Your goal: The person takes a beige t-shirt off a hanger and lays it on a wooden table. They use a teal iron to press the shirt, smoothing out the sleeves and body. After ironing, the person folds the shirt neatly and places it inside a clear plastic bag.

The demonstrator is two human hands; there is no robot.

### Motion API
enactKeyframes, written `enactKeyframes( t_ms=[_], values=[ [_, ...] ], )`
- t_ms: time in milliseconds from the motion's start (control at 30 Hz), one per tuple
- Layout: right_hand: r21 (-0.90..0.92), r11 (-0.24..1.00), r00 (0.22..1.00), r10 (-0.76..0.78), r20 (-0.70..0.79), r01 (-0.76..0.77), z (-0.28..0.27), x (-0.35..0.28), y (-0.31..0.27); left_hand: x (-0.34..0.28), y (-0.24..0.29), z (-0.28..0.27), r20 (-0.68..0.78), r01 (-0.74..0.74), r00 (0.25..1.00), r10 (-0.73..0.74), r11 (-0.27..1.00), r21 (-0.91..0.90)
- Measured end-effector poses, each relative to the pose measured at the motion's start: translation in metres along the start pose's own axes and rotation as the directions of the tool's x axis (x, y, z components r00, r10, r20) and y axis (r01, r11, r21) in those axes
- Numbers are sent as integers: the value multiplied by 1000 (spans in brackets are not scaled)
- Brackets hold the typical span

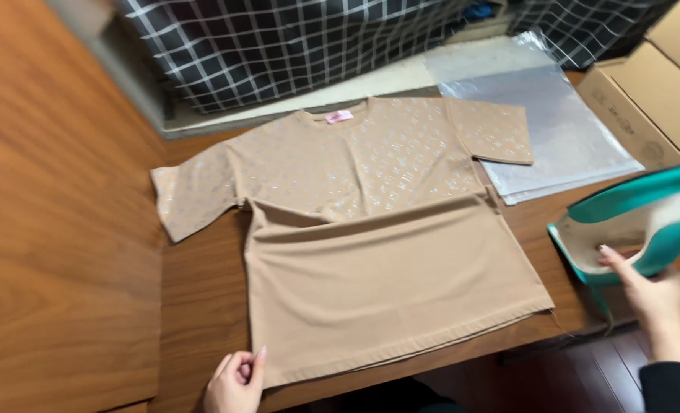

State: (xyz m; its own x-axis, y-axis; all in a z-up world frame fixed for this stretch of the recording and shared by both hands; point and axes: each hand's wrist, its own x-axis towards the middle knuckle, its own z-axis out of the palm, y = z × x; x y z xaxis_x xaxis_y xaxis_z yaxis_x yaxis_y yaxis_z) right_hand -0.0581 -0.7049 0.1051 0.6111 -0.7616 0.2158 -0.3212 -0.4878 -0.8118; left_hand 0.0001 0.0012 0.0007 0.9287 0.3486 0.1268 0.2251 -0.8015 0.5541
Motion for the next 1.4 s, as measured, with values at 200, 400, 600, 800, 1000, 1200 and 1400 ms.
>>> enactKeyframes(
  t_ms=[200, 400, 600, 800, 1000, 1200, 1400],
  values=[
    [284, 921, 907, 139, 396, -266, 19, -26, -101, -4, 21, -21, -7, -101, 995, 101, 994, -45],
    [119, 791, 652, 397, 646, -600, 98, -193, -233, -1, 19, -18, 43, -137, 989, 139, 989, -53],
    [-7, 877, 289, 166, 943, -480, 171, -314, -315, 2, 11, -8, 66, -175, 982, 177, 984, -31],
    [-43, 899, 196, 141, 970, -436, 200, -350, -345, -1, 1, -2, 10, -242, 970, 242, 970, 2],
    [-49, 890, 215, 162, 963, -453, 194, -333, -336, -1, 0, 2, -13, -232, 972, 234, 970, 73],
    [-28, 900, 365, 205, 908, -436, 168, -292, -283, -2, -2, -2, -137, -302, 940, 313, 948, 96],
    [50, 842, 580, 326, 747, -538, 104, -202, -191, -3, -10, 6, -186, -285, 934, 304, 951, 124]
  ],
)
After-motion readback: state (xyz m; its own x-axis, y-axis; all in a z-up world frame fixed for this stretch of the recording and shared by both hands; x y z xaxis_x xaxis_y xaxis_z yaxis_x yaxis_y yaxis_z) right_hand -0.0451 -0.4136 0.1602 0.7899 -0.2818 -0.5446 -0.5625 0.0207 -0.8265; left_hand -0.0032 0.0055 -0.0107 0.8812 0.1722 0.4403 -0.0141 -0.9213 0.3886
